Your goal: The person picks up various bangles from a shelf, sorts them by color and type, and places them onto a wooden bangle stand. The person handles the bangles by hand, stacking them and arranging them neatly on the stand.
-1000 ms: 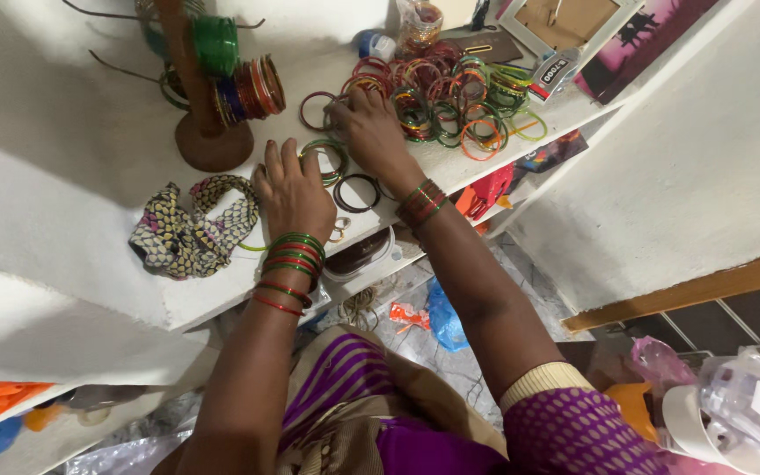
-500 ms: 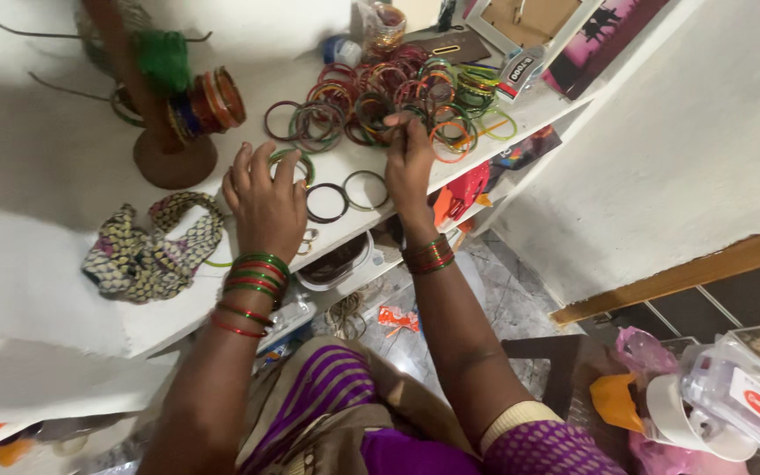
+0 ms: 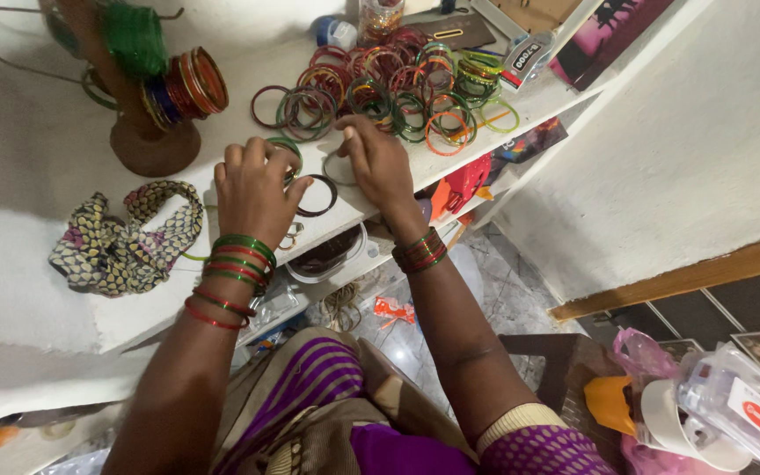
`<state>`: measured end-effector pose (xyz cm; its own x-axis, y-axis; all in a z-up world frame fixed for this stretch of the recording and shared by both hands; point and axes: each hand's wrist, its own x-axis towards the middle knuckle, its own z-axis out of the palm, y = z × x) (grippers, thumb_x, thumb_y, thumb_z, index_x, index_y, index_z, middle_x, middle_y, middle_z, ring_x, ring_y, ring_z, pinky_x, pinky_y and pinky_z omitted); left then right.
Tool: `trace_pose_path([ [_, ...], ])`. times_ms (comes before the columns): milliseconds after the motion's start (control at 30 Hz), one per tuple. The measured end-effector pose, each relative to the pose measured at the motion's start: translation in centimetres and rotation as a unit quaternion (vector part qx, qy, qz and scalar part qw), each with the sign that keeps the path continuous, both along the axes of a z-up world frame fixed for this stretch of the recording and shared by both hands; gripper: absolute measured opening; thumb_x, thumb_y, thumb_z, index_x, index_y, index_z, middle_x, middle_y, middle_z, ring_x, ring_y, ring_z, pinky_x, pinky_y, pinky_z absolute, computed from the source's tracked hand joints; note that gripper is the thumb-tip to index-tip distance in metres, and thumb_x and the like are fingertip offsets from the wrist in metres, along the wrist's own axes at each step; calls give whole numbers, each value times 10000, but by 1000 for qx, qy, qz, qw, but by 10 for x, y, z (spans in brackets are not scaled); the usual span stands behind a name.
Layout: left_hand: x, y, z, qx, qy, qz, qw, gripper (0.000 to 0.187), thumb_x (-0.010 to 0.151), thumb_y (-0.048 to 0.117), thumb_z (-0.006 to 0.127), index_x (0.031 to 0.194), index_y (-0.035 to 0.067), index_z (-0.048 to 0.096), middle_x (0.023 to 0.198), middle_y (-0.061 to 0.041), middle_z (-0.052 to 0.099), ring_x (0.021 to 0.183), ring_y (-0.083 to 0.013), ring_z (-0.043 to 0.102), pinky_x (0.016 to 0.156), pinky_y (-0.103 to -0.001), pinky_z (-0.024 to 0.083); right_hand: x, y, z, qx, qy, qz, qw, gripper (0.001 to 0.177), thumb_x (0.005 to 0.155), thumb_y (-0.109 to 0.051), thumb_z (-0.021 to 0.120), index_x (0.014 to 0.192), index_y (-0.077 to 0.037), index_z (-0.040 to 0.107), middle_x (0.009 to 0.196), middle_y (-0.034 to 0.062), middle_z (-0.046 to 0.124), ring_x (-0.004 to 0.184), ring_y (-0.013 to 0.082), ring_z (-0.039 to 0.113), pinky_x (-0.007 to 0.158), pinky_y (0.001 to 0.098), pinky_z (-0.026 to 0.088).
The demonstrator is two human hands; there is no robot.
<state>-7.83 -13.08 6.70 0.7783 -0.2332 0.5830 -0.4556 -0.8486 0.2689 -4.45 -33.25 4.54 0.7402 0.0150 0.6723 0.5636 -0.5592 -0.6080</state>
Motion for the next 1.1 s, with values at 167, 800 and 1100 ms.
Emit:
trace_pose_path([
  [167,31,-3,-3,46,-29,73,996,255,886,311,785,1060,127,756,1124,-107,609,1095,-328,526,913,-485,426,4,0,-1,126,17,-72,989,236,1081,-233,480,1087,-84,663,697,77,687,632,193,708,613,346,528],
  [800,93,-13,-27,54,-90,78,991,328,854,135,670,1166,101,765,1080,-144,578,1053,-363,543,855,-491,480,14,9,-6,-247,-25,-143,958,429,884,-45,557,1262,-189,701,1068,113,602,1036,333,559,904,462,466],
  [1100,95,-12,-29,43,9,93,995,441,932,416,686,1156,37,718,1129,-175,549,1097,-377,519,888,-517,469,11,12,-3,-254,-3,-142,957,484,875,-35,532,1324,-162,659,1122,113,602,1086,327,557,946,460,454],
])
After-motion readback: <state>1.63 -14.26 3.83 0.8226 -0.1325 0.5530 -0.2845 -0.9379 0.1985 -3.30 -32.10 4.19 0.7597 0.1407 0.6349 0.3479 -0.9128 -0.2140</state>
